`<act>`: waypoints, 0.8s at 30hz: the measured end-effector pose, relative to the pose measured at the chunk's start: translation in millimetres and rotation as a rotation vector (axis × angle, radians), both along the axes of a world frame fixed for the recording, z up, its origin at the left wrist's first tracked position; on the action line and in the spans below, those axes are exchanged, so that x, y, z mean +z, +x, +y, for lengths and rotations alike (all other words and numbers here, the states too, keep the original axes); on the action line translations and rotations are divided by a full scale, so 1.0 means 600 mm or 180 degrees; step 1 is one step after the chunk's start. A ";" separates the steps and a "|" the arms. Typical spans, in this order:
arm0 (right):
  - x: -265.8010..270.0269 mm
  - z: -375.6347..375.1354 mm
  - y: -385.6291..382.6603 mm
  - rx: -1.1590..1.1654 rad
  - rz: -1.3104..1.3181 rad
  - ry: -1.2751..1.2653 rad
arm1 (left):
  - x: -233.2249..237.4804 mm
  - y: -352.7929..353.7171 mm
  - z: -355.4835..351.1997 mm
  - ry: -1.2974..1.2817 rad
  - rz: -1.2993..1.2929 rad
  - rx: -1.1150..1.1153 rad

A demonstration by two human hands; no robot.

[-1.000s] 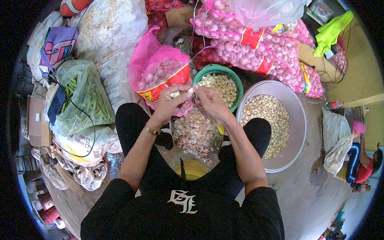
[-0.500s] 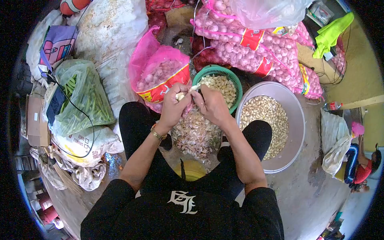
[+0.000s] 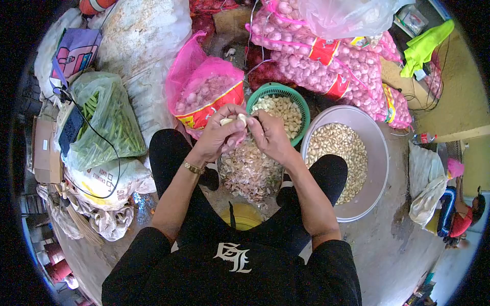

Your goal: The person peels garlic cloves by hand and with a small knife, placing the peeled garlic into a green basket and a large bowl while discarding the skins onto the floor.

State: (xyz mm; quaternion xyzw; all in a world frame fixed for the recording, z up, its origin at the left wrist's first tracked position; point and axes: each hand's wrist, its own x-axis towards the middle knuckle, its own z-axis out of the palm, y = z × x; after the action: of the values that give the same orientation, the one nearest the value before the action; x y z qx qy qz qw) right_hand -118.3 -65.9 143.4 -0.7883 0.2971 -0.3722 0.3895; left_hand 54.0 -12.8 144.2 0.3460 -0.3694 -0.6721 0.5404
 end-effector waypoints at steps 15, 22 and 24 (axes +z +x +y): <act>0.011 0.014 -0.010 0.0245 0.0186 -0.0256 | -0.012 0.008 -0.001 0.0662 0.1124 -0.0346; 0.005 0.023 -0.012 0.0219 -0.0063 -0.0045 | -0.013 0.008 -0.003 0.0729 0.1136 -0.0385; 0.006 0.022 -0.013 0.0225 -0.0072 -0.0086 | -0.011 0.010 -0.003 0.0718 0.1123 -0.0363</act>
State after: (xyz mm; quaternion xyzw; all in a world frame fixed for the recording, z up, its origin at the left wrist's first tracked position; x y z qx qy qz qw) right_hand -126.0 -52.8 147.0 -0.7993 0.2595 -0.3711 0.3952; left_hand 59.7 -14.9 137.4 0.2599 -0.2106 -0.7888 0.5156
